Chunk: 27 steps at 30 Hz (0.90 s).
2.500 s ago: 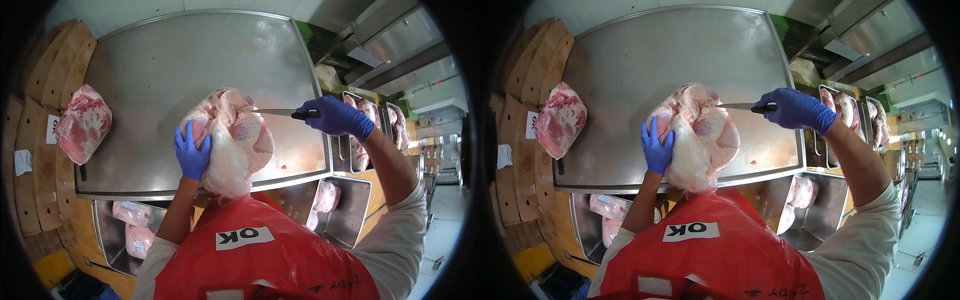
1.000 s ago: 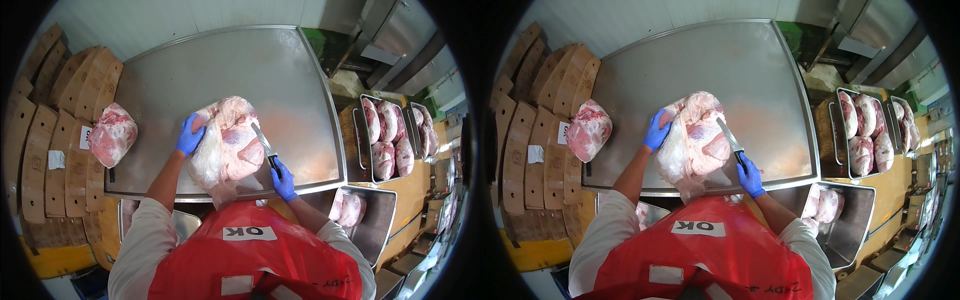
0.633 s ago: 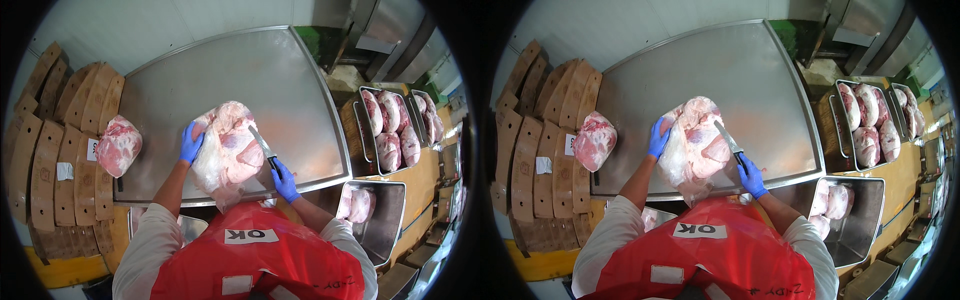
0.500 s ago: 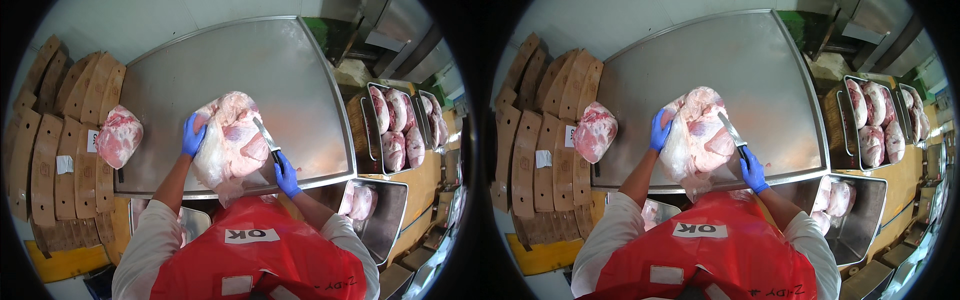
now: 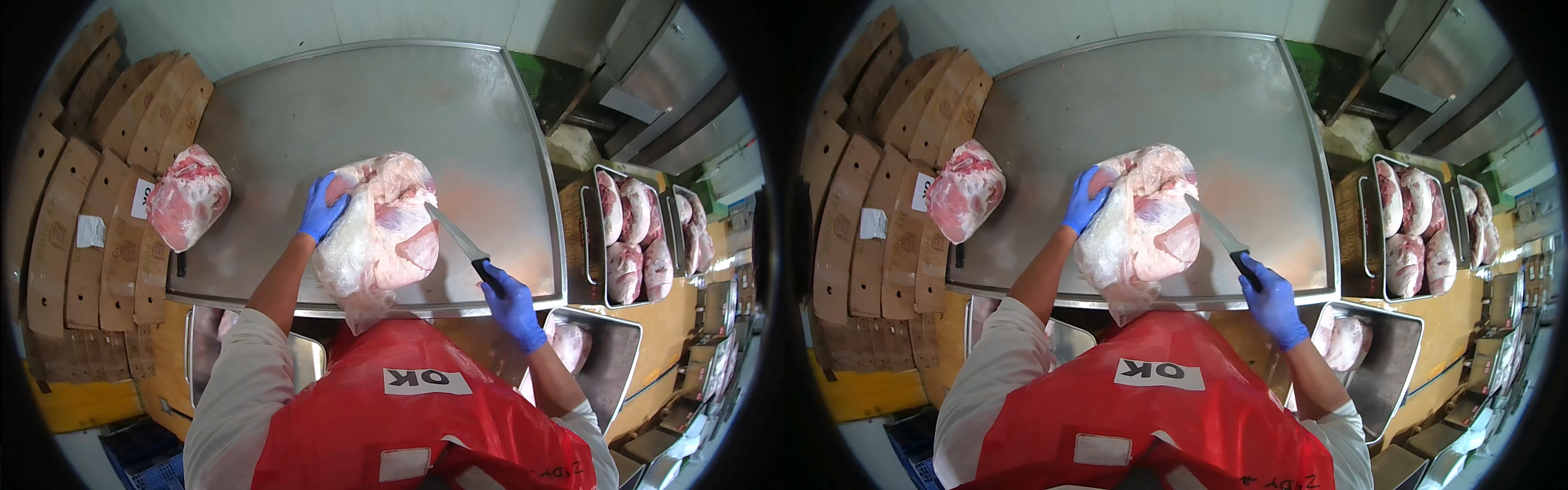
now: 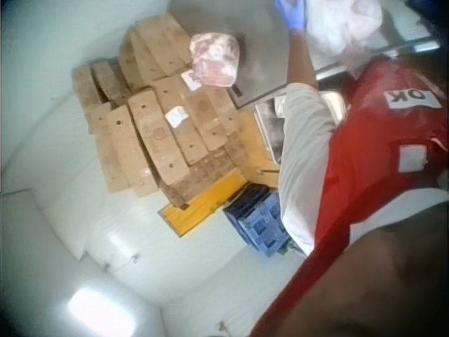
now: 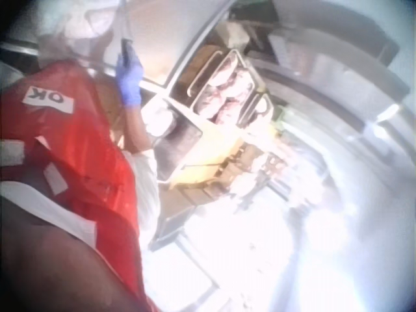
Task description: The person unwraps a large piece of pork from plastic packaging on a stainless steel table. They then use a knife to cut the meat into smaller portions.
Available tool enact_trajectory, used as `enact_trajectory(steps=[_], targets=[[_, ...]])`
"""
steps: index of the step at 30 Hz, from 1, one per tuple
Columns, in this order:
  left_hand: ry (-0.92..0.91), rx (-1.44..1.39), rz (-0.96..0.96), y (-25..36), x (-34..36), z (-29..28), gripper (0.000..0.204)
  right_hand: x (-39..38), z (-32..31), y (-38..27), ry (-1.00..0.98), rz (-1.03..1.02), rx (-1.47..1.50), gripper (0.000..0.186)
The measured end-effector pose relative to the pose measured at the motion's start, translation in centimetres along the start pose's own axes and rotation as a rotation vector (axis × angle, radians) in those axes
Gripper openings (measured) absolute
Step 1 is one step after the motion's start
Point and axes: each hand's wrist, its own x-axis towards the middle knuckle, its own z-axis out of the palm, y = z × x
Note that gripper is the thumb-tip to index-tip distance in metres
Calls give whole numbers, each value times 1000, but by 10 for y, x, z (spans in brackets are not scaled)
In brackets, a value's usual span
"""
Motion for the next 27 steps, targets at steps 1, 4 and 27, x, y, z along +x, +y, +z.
enact_trajectory(steps=[1, 4, 27], targets=[[8, -9, 17, -1, -2, 3, 73, -3, -11, -11, -7, -15, 26, 42], [-5, -18, 4, 13, 0, -1, 66, -1, -32, -51, -90, -47, -56, 41], [28, 54, -151, 13, 17, 2, 75, 143, -42, -158, -518, 192, -427, 29]])
